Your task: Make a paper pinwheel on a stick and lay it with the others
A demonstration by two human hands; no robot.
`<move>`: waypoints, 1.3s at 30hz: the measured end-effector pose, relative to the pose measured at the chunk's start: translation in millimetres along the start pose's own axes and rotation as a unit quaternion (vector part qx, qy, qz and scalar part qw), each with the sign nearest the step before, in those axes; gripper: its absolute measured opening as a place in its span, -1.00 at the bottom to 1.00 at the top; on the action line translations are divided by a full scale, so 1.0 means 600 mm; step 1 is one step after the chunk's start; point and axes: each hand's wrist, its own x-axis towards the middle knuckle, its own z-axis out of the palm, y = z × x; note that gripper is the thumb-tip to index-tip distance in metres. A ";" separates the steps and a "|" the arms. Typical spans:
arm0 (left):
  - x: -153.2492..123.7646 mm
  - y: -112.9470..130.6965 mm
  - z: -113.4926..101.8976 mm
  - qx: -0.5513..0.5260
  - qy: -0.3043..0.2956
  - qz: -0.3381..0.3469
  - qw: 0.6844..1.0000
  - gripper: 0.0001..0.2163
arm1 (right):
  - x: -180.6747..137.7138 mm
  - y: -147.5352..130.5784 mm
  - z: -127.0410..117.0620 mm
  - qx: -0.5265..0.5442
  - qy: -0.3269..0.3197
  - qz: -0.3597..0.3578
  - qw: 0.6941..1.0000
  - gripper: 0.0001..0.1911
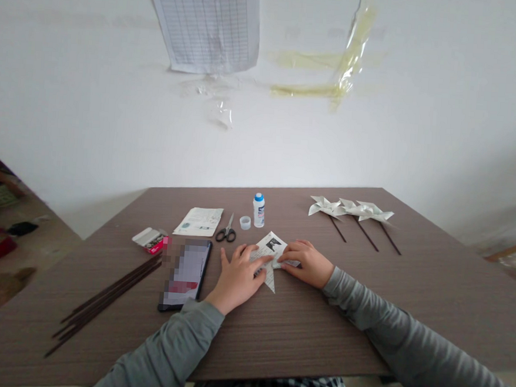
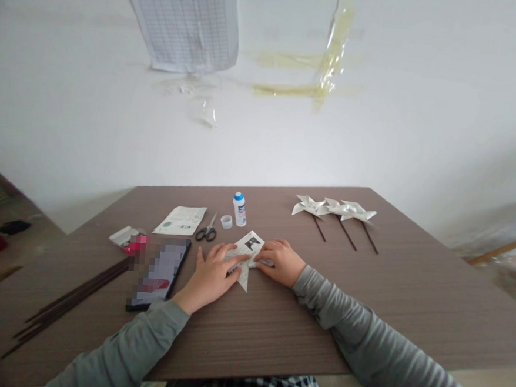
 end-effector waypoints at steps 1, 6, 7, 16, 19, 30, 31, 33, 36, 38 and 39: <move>0.000 0.001 0.000 -0.003 0.003 -0.002 1.000 -0.50 | 0.000 0.000 0.000 0.000 0.000 0.001 1.000 -0.87; 0.001 0.005 -0.005 -0.007 0.000 -0.017 1.000 -0.40 | -0.002 0.001 0.000 -0.003 -0.003 0.005 1.000 -0.85; 0.001 0.007 -0.006 -0.004 -0.006 -0.019 1.000 -0.40 | -0.002 0.001 0.001 -0.003 -0.001 0.003 1.000 -0.85; 0.001 0.011 -0.014 0.002 -0.002 0.001 1.000 -0.50 | -0.002 0.001 0.001 -0.014 0.007 -0.009 1.000 -0.85; 0.002 0.009 -0.013 0.007 0.004 0.010 1.000 -0.50 | -0.002 0.000 0.001 -0.017 0.002 -0.004 1.000 -0.85; 0.008 -0.006 0.009 -0.017 0.013 0.007 1.000 -0.41 | -0.003 0.002 0.003 -0.002 0.010 -0.002 1.000 -0.86; 0.008 -0.008 0.010 -0.019 0.014 0.006 1.000 -0.40 | -0.004 0.003 0.003 0.000 0.011 -0.001 1.000 -0.86; 0.009 -0.010 0.011 -0.016 0.008 0.009 1.000 -0.41 | -0.004 0.003 0.003 0.004 0.013 0.001 1.000 -0.86; 0.009 -0.010 0.011 -0.008 -0.002 0.018 1.000 -0.47 | -0.003 0.003 0.002 0.006 0.013 -0.001 1.000 -0.86; 0.009 -0.009 0.009 -0.009 0.001 0.018 1.000 -0.51 | -0.002 0.003 0.001 0.004 0.010 -0.001 1.000 -0.86; 0.009 -0.008 0.008 -0.010 0.003 0.016 1.000 -0.52 | -0.002 0.002 0.001 0.003 0.010 0.000 1.000 -0.86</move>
